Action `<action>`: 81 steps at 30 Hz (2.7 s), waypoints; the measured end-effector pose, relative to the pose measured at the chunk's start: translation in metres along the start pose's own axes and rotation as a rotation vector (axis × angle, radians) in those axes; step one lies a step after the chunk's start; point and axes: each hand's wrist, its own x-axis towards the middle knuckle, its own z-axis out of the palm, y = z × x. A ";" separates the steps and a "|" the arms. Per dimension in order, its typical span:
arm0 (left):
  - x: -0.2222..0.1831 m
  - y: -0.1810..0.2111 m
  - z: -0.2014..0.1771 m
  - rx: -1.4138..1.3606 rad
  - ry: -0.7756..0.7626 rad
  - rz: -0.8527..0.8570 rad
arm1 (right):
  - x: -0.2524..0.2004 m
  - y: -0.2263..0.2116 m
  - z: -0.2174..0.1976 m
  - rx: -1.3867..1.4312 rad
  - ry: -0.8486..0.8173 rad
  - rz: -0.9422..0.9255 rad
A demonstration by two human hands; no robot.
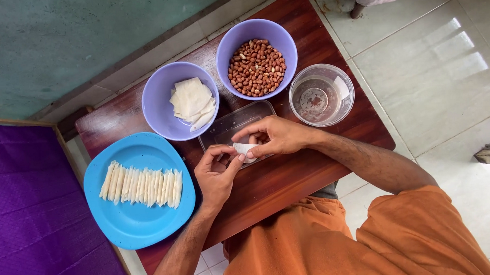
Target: The person is wrapping peanuts in small square wrappers to create snack rolls.
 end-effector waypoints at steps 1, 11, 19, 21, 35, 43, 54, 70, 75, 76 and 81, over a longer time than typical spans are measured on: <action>0.000 0.000 0.001 0.000 0.000 0.001 | 0.000 0.001 0.000 0.000 0.000 -0.001; -0.002 -0.008 -0.001 -0.056 -0.130 0.041 | 0.002 0.006 0.000 0.013 -0.064 0.092; 0.001 -0.003 -0.008 -0.062 -0.122 -0.003 | 0.002 -0.004 0.003 -0.135 -0.018 0.056; 0.003 -0.002 -0.008 0.000 -0.103 0.017 | 0.001 -0.009 0.002 -0.185 0.013 -0.080; 0.004 0.008 -0.003 -0.100 -0.134 -0.280 | 0.001 0.008 0.003 0.126 0.116 -0.026; 0.005 -0.003 -0.012 0.017 -0.107 -0.144 | 0.004 0.004 0.007 0.120 0.154 -0.055; 0.007 0.008 -0.006 0.077 -0.077 -0.069 | 0.001 0.001 0.011 0.083 0.170 -0.087; 0.008 0.013 -0.008 0.081 -0.028 -0.097 | -0.009 -0.018 0.011 0.056 0.245 -0.100; 0.006 0.006 -0.009 0.064 -0.009 -0.156 | -0.011 -0.016 0.011 -0.148 0.337 -0.218; 0.005 0.007 -0.006 0.064 -0.009 -0.157 | -0.010 -0.011 0.011 -0.147 0.337 -0.217; 0.000 0.011 -0.002 0.105 -0.124 -0.212 | -0.008 -0.003 0.011 -0.198 0.378 -0.246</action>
